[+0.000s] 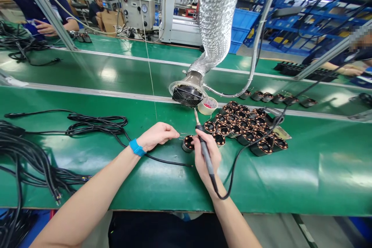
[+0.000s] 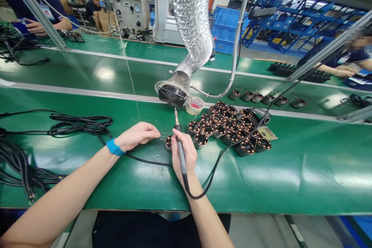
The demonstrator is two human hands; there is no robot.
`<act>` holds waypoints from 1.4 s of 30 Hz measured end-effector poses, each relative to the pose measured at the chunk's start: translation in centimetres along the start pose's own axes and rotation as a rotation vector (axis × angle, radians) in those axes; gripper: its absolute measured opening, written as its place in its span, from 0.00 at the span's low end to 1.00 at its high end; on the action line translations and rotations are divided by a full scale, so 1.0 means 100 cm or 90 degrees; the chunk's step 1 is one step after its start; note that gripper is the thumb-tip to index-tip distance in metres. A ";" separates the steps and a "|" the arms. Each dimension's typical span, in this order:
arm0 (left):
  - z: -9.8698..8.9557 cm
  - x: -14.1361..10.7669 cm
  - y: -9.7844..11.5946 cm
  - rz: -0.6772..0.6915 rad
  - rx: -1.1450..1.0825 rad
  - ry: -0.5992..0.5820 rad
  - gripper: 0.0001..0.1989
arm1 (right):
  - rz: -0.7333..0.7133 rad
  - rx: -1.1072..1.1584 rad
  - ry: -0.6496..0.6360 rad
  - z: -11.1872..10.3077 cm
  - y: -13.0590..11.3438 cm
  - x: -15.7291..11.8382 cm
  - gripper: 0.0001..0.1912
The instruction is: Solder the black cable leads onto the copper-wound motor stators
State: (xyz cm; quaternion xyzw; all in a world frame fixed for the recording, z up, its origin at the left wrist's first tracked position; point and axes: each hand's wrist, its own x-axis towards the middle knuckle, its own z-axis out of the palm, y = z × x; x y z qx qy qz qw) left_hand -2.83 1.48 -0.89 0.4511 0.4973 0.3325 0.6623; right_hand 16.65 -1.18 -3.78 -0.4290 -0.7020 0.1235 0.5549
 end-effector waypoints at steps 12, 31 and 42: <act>0.000 -0.001 0.003 -0.007 0.004 -0.002 0.13 | -0.129 -0.007 0.048 -0.017 -0.003 -0.016 0.09; 0.001 -0.002 0.004 -0.005 0.003 0.004 0.12 | -0.125 -0.022 0.032 -0.017 -0.011 -0.011 0.09; 0.002 -0.003 0.005 -0.008 0.019 0.024 0.12 | -0.070 0.013 0.070 -0.018 0.003 -0.025 0.10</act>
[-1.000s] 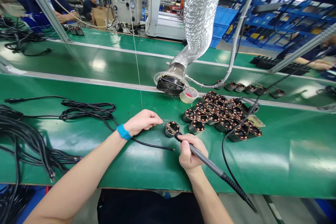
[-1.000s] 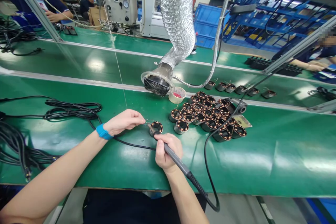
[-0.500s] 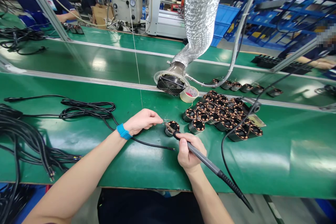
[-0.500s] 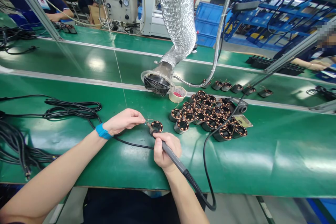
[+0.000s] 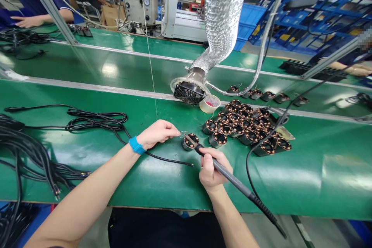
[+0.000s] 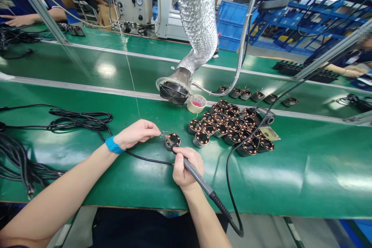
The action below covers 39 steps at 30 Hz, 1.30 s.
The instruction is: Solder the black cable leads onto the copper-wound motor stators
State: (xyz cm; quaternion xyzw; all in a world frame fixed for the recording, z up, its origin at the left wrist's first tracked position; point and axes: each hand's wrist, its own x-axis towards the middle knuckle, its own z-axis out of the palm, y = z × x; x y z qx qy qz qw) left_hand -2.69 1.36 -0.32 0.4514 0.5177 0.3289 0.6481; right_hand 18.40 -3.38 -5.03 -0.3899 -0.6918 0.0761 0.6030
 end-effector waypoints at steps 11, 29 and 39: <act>0.000 -0.001 0.000 -0.005 0.002 -0.009 0.09 | 0.005 -0.028 -0.052 0.001 -0.011 0.011 0.09; -0.001 0.000 0.000 -0.018 0.004 -0.036 0.09 | 0.085 -0.025 0.002 0.000 0.000 -0.003 0.11; -0.001 0.001 -0.001 -0.012 0.001 -0.023 0.09 | 0.067 -0.034 -0.024 -0.001 0.001 -0.003 0.11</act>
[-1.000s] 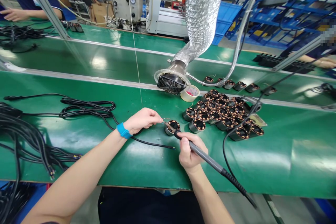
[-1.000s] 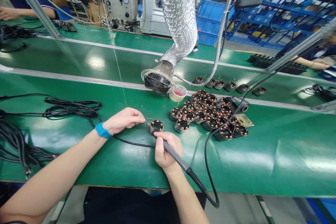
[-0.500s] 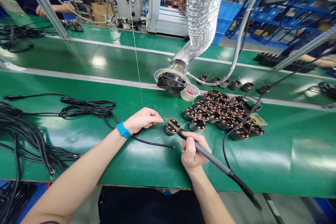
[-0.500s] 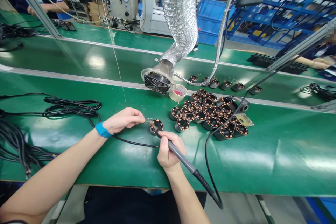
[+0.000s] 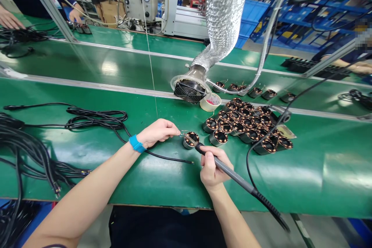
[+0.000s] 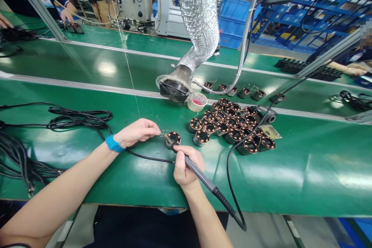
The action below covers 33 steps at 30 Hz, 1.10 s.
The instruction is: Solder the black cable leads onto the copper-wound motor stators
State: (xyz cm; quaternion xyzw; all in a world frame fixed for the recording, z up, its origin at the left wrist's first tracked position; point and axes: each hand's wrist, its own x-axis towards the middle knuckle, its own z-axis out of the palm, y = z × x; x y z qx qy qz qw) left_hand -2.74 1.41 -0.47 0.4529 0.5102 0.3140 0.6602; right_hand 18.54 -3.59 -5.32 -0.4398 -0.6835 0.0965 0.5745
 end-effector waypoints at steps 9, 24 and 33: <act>0.000 0.000 0.000 -0.008 -0.014 -0.002 0.09 | 0.008 -0.004 0.022 0.000 0.000 -0.001 0.11; -0.001 0.003 -0.003 -0.023 -0.101 -0.057 0.17 | -0.066 -0.012 0.006 0.006 -0.009 0.018 0.14; 0.001 0.003 -0.007 0.009 -0.082 -0.008 0.20 | -0.001 -0.073 -0.255 0.018 0.000 0.026 0.26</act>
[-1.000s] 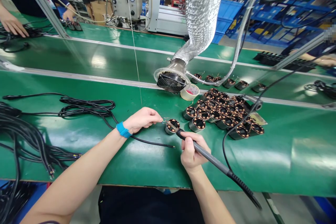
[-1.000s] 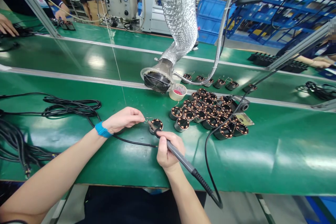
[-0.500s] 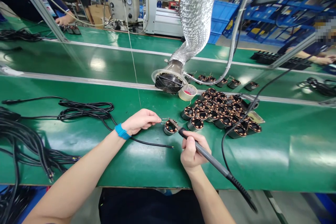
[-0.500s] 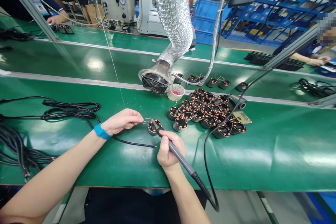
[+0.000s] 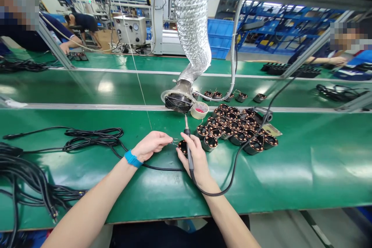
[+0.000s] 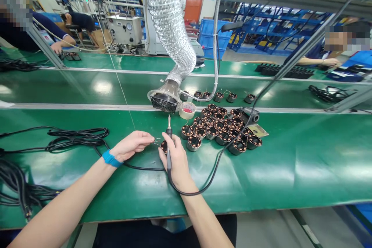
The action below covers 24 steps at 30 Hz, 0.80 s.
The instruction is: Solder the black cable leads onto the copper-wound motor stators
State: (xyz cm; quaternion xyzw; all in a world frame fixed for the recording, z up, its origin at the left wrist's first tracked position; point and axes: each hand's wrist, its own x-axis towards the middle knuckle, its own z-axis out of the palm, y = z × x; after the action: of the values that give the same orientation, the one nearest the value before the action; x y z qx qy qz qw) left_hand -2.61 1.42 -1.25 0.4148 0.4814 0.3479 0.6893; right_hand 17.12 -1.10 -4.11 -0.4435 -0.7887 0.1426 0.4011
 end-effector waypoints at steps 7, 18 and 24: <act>-0.002 -0.005 0.008 0.044 0.106 0.044 0.22 | 0.007 0.066 -0.028 -0.002 0.002 0.002 0.23; -0.007 0.000 0.000 0.072 0.158 0.012 0.24 | -0.020 0.124 0.002 -0.001 0.008 0.001 0.24; 0.008 0.001 -0.007 0.085 0.133 0.061 0.28 | -0.024 0.141 0.015 0.002 0.009 0.001 0.25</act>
State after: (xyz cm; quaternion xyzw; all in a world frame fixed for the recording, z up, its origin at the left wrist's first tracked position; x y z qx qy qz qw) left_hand -1.74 1.00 -1.74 0.4986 0.5186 0.3602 0.5939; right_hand 17.49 -0.43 -4.70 -0.3830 -0.7714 0.2161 0.4600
